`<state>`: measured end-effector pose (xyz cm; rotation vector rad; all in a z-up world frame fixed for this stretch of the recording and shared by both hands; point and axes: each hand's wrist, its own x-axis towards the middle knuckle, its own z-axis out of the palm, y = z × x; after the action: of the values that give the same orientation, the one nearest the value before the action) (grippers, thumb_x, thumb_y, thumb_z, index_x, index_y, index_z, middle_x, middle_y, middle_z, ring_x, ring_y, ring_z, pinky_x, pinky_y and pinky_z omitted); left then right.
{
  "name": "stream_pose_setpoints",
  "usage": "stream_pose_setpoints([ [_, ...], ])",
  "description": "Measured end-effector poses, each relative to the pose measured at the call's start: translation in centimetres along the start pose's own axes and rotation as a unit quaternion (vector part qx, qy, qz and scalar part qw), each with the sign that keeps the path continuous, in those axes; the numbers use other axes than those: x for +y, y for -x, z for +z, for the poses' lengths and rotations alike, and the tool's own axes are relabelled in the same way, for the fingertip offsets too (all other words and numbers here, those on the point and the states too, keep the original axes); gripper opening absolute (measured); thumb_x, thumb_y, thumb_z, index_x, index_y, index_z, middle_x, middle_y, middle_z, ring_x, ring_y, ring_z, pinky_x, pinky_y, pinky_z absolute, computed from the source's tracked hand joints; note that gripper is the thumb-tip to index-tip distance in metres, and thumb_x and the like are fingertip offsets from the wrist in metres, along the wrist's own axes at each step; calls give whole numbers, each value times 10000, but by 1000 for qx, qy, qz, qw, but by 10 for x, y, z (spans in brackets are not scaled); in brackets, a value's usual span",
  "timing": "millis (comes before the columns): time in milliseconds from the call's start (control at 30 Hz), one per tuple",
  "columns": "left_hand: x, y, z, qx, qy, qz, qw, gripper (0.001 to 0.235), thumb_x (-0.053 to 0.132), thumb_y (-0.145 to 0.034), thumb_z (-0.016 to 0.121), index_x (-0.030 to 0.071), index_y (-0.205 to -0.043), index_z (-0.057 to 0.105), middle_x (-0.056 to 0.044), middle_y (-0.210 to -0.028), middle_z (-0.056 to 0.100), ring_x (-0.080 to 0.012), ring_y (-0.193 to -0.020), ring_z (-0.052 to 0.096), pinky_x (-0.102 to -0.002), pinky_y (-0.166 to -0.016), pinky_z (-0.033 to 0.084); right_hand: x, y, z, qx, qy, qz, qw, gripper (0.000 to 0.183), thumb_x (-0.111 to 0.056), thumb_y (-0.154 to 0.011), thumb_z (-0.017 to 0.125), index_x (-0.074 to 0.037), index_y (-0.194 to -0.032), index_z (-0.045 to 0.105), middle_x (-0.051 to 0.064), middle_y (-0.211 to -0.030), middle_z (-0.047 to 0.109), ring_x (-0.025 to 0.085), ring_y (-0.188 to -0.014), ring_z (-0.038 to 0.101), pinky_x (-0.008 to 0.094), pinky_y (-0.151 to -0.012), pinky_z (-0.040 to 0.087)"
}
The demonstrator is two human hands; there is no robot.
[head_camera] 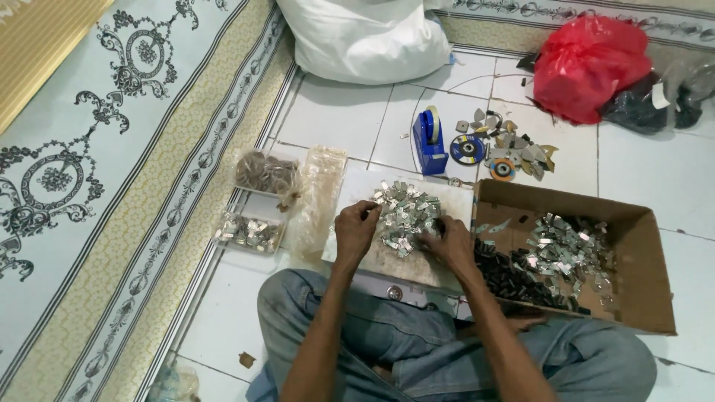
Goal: Sorting and arranging small metal components from a box onto a flat surface
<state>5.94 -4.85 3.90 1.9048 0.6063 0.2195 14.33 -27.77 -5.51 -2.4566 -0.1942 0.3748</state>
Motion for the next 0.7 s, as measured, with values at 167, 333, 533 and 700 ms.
stream_pose_setpoints([
  [167, 17, 15, -7, -14, -9, 4, 1000, 229, 296, -874, 704, 152, -1011, 819, -115, -652, 720, -319, -724, 729, -428, -723, 552, -40, 22, -7, -23, 45, 3, 999, 552, -286, -807, 740, -75, -1293, 587, 243, -1174, 587, 516, -1133, 640, 617, -924, 556],
  [333, 18, 16, -18, -23, -17, -7, 1000, 230, 289, -891, 684, 136, -1010, 808, -109, -653, 721, -338, -733, 733, -441, -729, 556, -23, 13, 5, -40, 51, -48, 997, 479, -147, -875, 615, -16, -1333, 566, 302, -1127, 612, 568, -1097, 643, 639, -881, 557],
  [533, 23, 16, -28, -16, -16, 24, 999, 207, 298, -893, 688, 149, -983, 800, -104, -646, 714, -334, -710, 730, -436, -693, 555, -31, 26, 3, -6, 144, -80, 986, 298, -114, -860, 617, -7, -1113, 733, 254, -971, 685, 492, -966, 712, 569, -810, 602],
  [700, 25, 14, -31, 2, -26, 61, 998, 187, 275, -893, 693, 133, -959, 794, -117, -642, 710, -353, -698, 729, -448, -676, 553, -6, 22, -9, 62, -22, -88, 994, 325, -59, -864, 621, -39, -1146, 779, 276, -1014, 727, 499, -990, 701, 543, -779, 601],
])
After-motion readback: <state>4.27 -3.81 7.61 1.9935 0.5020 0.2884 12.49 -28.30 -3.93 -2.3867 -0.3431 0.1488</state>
